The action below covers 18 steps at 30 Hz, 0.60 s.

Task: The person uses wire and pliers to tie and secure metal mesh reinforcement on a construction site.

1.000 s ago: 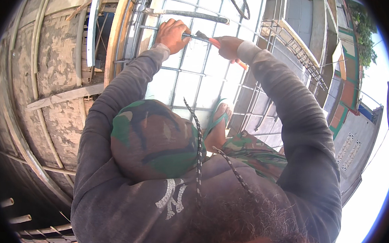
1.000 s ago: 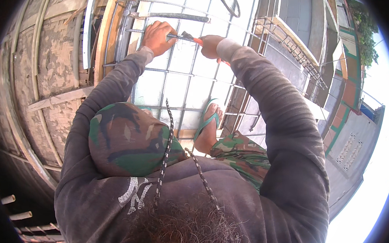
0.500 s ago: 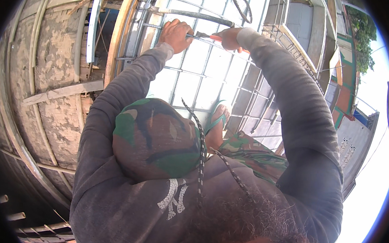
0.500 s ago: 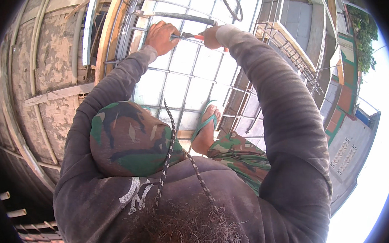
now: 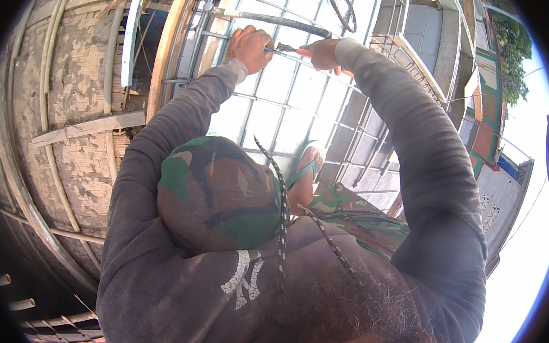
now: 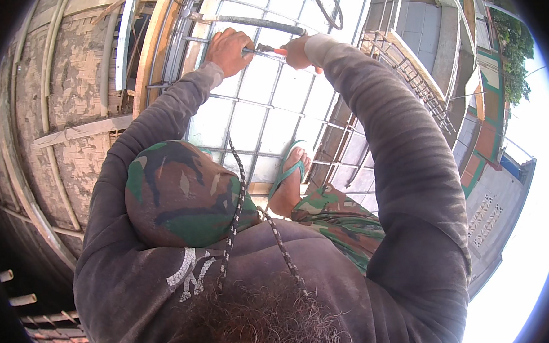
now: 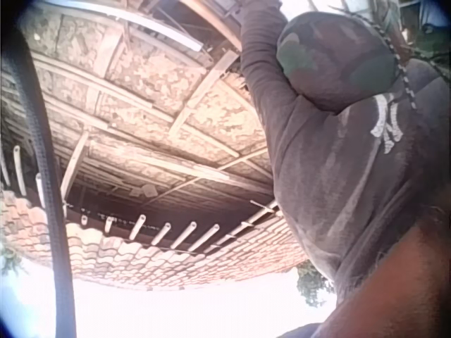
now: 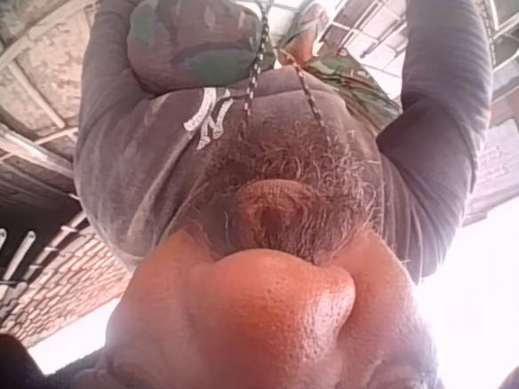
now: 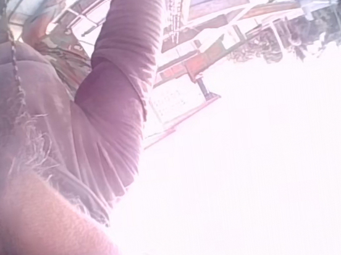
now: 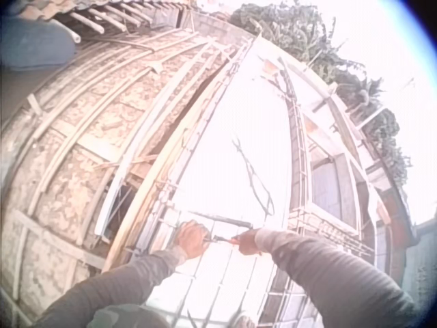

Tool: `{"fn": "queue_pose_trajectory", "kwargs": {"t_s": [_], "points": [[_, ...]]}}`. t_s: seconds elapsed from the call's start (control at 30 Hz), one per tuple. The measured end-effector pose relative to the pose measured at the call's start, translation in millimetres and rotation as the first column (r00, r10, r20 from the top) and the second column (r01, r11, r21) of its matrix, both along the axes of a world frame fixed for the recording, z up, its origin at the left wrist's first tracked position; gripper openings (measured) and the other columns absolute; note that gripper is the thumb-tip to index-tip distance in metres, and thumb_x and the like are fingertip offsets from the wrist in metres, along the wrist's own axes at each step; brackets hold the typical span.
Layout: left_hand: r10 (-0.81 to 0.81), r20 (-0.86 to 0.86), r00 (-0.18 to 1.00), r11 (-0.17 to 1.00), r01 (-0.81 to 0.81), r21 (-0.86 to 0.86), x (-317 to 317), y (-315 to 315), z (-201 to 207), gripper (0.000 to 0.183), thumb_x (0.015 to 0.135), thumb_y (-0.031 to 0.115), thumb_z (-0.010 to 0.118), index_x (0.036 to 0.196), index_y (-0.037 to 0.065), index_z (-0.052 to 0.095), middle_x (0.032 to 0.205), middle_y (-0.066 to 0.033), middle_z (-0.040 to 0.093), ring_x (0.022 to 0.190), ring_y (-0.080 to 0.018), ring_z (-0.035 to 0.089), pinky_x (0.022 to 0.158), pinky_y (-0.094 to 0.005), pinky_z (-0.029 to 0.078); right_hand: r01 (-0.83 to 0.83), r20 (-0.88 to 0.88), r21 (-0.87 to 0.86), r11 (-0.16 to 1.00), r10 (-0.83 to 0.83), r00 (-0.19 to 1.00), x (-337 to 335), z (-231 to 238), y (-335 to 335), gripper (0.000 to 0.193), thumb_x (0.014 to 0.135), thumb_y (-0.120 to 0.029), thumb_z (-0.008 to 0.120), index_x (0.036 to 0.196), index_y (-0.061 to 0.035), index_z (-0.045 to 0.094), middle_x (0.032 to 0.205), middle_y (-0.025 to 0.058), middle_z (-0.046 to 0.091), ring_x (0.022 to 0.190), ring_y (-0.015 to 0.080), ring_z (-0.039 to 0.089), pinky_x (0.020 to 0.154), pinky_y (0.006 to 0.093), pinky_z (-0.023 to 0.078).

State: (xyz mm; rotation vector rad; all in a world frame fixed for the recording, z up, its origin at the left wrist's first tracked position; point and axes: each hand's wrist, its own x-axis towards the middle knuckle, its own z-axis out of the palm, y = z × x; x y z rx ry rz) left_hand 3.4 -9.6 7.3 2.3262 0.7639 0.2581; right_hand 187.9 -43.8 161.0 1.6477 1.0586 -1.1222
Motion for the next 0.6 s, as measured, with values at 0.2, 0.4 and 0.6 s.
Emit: {"fn": "queue_pose_trajectory", "kwargs": {"t_s": [0.2, 0.4, 0.6], "points": [[0.007, -0.002, 1.0, 1.0, -0.007, 0.005, 1, -2, 2, 0.016, 0.089, 0.024, 0.077, 0.101, 0.015, 0.074, 0.11, -0.0007, 0.069, 0.116, -0.0229, 0.056, 0.109, -0.0445, 0.039, -0.066, 0.0, -0.012, 0.998, 0.066, 0.998, -9, 12, 6, 0.069, 0.095, -0.008, 0.047, 0.163, -0.0149, 0.035, 0.149, 0.0241, 0.054, 0.098, 0.0345, 0.075, 0.079, 0.0433, 0.061], [0.015, -0.014, 1.0, 1.0, -0.015, 0.004, 3, -5, 6, 0.017, 0.089, 0.025, 0.077, 0.102, 0.015, 0.075, 0.11, 0.0, 0.069, 0.117, -0.0225, 0.056, 0.11, -0.0459, 0.038, -0.094, -0.01, 0.031, 0.995, 0.095, 0.995, 11, -18, -7, 0.085, 0.09, -0.006, 0.048, 0.168, -0.0283, 0.022, 0.146, 0.0201, 0.058, 0.092, 0.0276, 0.074, 0.081, 0.0412, 0.06], [0.04, -0.064, 0.997, 0.999, -0.037, 0.039, 1, -6, 2, 0.019, 0.088, 0.026, 0.078, 0.105, 0.016, 0.075, 0.109, 0.0025, 0.069, 0.113, -0.0195, 0.054, 0.106, -0.042, 0.035, -0.049, -0.019, -0.025, 0.998, 0.049, 0.999, -12, 15, 3, 0.072, 0.095, -0.004, 0.046, 0.164, -0.0177, 0.033, 0.139, 0.0185, 0.064, 0.11, 0.0309, 0.071, 0.083, 0.0423, 0.061]]}}
